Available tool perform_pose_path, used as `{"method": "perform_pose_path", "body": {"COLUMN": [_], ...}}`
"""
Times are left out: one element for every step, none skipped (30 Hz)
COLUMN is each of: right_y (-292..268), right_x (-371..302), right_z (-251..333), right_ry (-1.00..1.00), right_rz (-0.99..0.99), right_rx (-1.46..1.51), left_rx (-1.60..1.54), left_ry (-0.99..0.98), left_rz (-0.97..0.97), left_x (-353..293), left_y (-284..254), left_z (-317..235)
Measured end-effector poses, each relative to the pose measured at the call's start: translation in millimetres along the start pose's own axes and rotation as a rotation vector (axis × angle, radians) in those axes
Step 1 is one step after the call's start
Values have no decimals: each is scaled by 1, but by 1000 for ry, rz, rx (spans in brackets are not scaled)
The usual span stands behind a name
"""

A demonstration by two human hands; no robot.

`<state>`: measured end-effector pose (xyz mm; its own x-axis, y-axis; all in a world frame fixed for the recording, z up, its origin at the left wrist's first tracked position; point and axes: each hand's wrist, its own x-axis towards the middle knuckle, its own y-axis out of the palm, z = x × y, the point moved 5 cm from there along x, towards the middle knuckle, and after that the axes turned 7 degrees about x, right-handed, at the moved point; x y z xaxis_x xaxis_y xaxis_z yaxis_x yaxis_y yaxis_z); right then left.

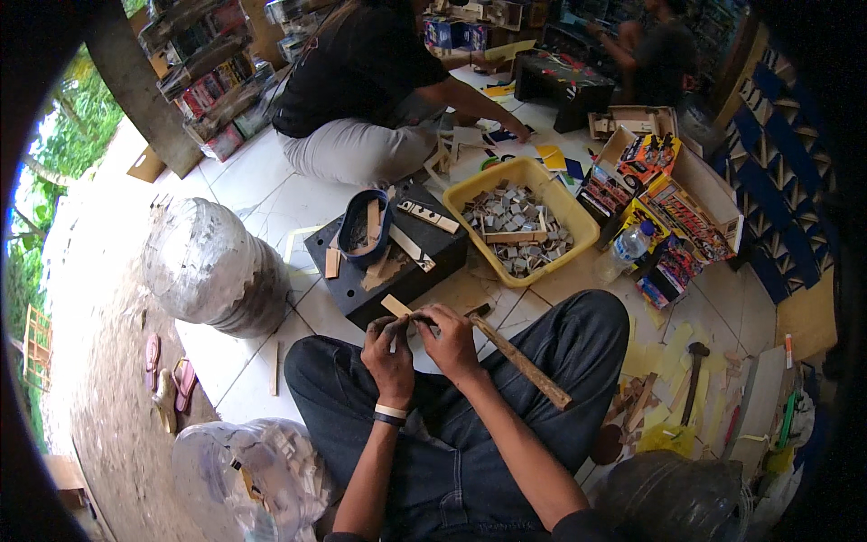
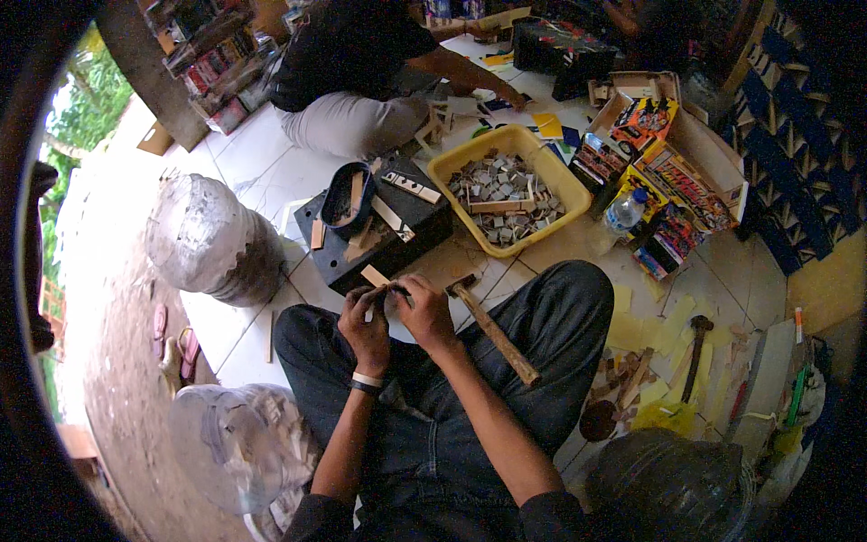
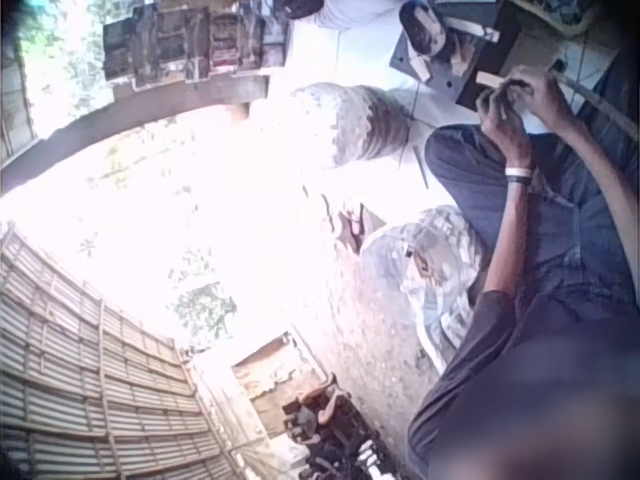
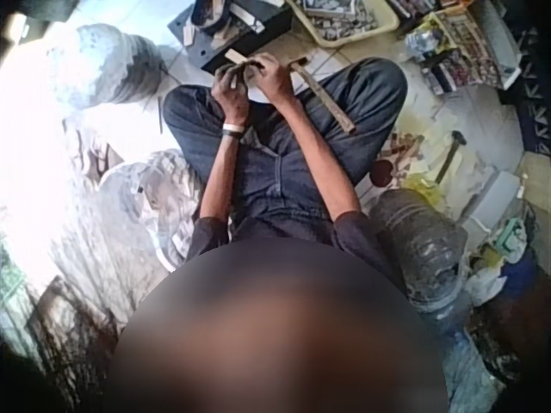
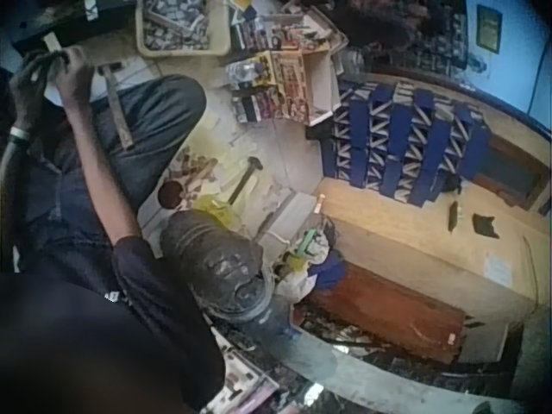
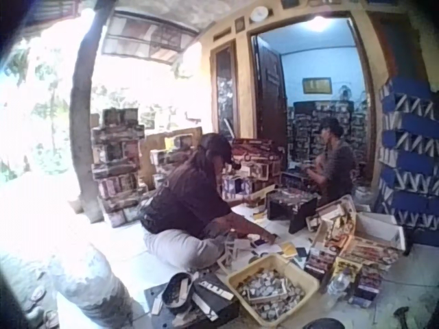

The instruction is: The person sits on the floor and repeatedly picks up small wooden pieces, places them on a black jig, and taps them with a hammer. They then remove the pieces and place them into a yellow bin. The process is repeated for multiple pieces.

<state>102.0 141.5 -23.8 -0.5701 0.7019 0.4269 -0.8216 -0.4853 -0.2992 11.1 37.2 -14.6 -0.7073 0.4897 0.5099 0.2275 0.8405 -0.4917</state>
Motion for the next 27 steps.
{"method": "perform_pose_path", "body": {"right_y": [-1,0,0,2,2,2,2,3,1,2,2,2,1,1,0,0,0,-1,-1,-2,-2,-2,-2,-2,-2,-2,-1], "right_x": [0,0,0,1,0,0,0,1,0,1,1,1,1,1,2,2,2,2,3,3,3,4,5,5,5,6,7], "right_z": [0,0,-1,-1,-1,-2,-2,-4,-4,-6,-8,-8,-8,-9,-7,-6,-6,-4,-3,-2,-3,-3,-4,-5,-7,-8,-9], "right_ry": [-6,-1,8,16,19,16,8,24,12,31,64,47,51,62,44,37,32,19,6,-12,1,6,12,33,49,58,65], "right_rz": [-21,-18,-19,-17,-13,-14,-18,-7,-38,-15,8,4,5,4,8,11,15,6,-3,-13,-4,2,4,22,34,42,49], "right_rx": [-3,8,21,38,8,9,6,-6,6,12,-7,11,17,18,25,28,30,36,42,49,48,48,47,61,61,65,70], "left_rx": [20,-16,-41,-63,-33,-40,-30,27,-8,15,34,17,-2,-24,-35,-48,-59,-37,-51,-65,-80,-70,-107,-142,-176,-176,-176], "left_ry": [-1,-18,-40,-63,-40,-45,-54,1,-27,-22,-14,-22,-28,-31,-35,-40,-54,-38,-37,-36,-36,-42,-54,-67,-77,-87,-96], "left_rz": [-12,-9,-13,-19,-25,-17,-8,-15,3,14,19,28,29,28,33,40,52,51,44,38,31,28,25,20,13,20,26], "left_x": [0,0,0,-1,-1,-1,0,-1,0,0,1,2,2,3,5,5,5,5,5,4,3,2,2,1,0,0,0], "left_y": [-1,0,0,-1,-2,-1,-1,-2,-1,-1,-1,-1,-1,-1,-1,-1,-1,-1,-1,0,1,2,3,4,4,5,5], "left_z": [0,2,3,5,4,4,4,1,2,2,1,1,1,2,3,4,6,7,8,9,10,12,13,15,17,19,20]}}
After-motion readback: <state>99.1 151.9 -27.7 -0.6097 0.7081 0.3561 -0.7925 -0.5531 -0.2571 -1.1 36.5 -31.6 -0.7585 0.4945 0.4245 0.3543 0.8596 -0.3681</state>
